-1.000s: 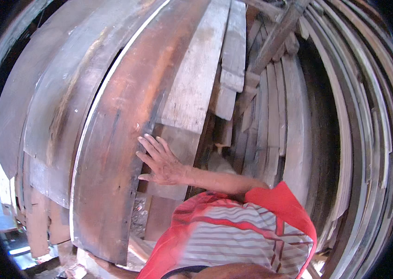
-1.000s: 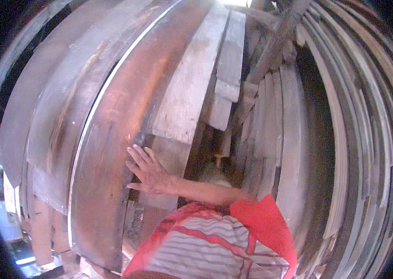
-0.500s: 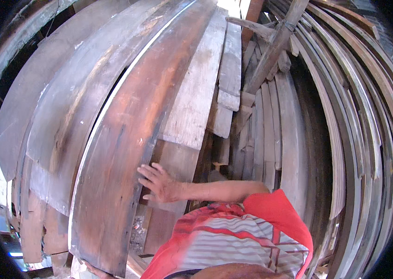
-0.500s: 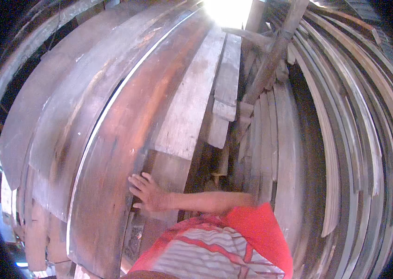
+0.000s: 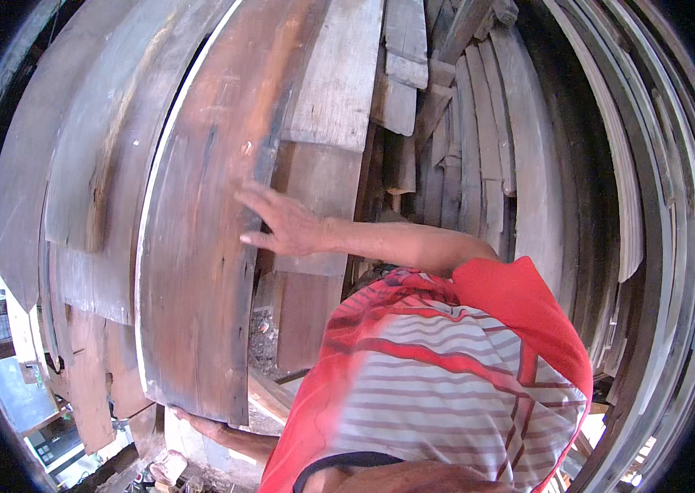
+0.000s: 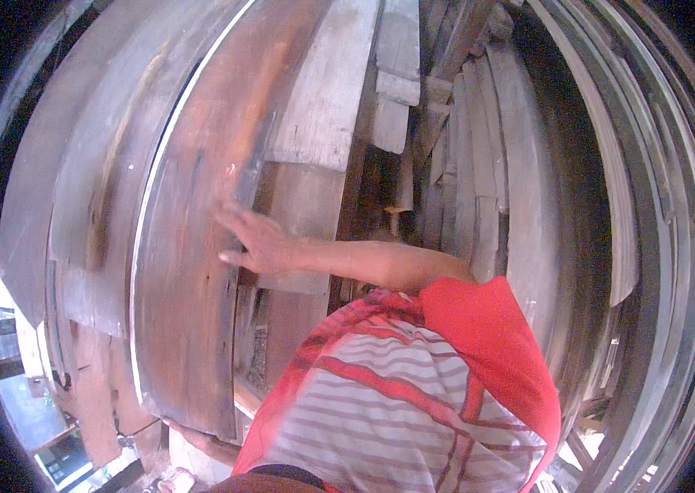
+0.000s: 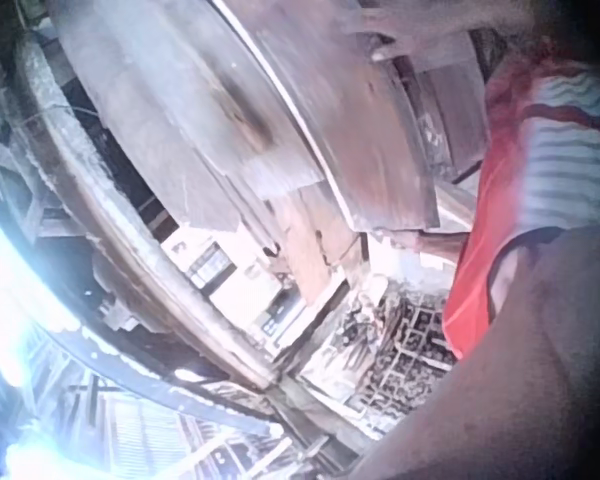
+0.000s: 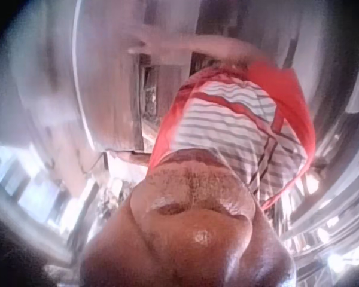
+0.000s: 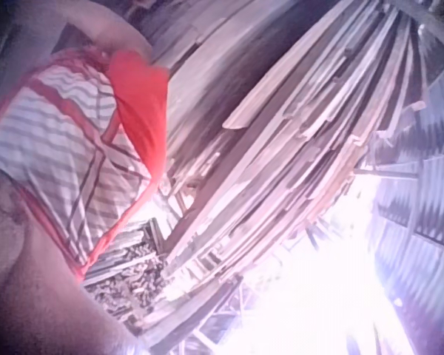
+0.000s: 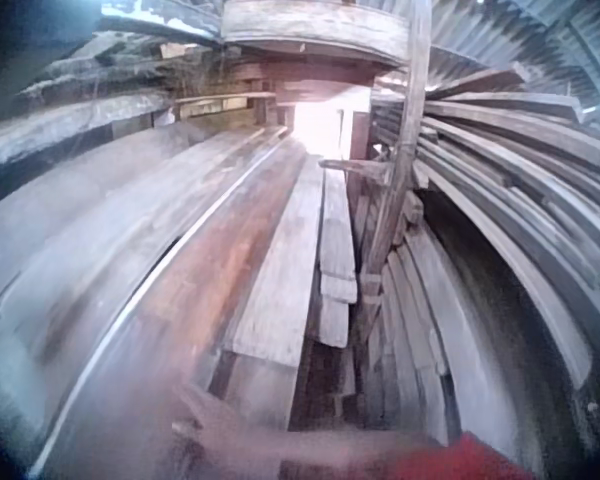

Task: The person sorts wooden planks by hand, lifting, turning over, feeling the surfaces, and rearranging the planks from a stack.

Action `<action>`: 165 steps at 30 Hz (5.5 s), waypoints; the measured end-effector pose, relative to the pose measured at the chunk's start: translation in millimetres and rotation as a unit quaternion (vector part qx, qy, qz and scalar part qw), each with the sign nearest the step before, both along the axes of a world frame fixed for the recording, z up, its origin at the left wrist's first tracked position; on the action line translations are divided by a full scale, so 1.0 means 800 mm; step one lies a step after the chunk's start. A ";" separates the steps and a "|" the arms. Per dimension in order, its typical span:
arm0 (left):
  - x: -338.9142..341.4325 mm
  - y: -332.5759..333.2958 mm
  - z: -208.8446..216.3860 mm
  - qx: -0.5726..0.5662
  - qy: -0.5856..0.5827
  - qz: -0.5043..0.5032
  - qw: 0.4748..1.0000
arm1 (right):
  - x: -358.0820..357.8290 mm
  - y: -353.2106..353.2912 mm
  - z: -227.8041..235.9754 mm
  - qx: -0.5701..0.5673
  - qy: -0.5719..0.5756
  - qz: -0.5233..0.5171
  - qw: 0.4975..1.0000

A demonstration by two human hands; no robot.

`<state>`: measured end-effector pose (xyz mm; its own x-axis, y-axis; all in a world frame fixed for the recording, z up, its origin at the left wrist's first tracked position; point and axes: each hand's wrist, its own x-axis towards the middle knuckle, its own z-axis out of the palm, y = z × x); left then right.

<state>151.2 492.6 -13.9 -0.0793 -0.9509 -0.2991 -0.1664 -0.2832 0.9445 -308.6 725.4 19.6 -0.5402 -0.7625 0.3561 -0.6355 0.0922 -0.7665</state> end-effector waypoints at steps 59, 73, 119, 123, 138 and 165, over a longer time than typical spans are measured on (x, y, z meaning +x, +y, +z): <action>0.004 0.005 -0.005 -0.009 -0.002 0.053 0.999 | -0.067 -0.040 -0.015 0.047 0.236 -0.003 0.971; -0.013 0.015 0.022 -0.115 -0.291 0.166 0.935 | -0.051 0.007 -0.011 0.029 0.192 -0.040 0.980; -0.554 0.055 0.037 -0.456 -0.484 -0.024 0.747 | -0.759 0.359 -0.260 -0.016 -0.420 -0.477 0.772; -0.557 0.040 0.032 -0.415 -0.472 -0.036 0.778 | -0.793 0.400 -0.261 0.002 -0.534 -0.389 0.751; -0.529 0.039 0.017 -0.417 -0.432 -0.033 0.799 | -0.757 0.381 -0.188 0.125 -0.375 -0.448 0.802; -0.552 0.049 0.042 -0.377 -0.404 -0.034 0.833 | -0.750 0.377 -0.137 0.044 -0.386 -0.419 0.820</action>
<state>-290.3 531.5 19.3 -0.2039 -0.8937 0.3997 -0.8246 0.3768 0.4219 -908.6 1027.4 -89.9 -0.9266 -0.0117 -0.3759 0.3519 0.3255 -0.8776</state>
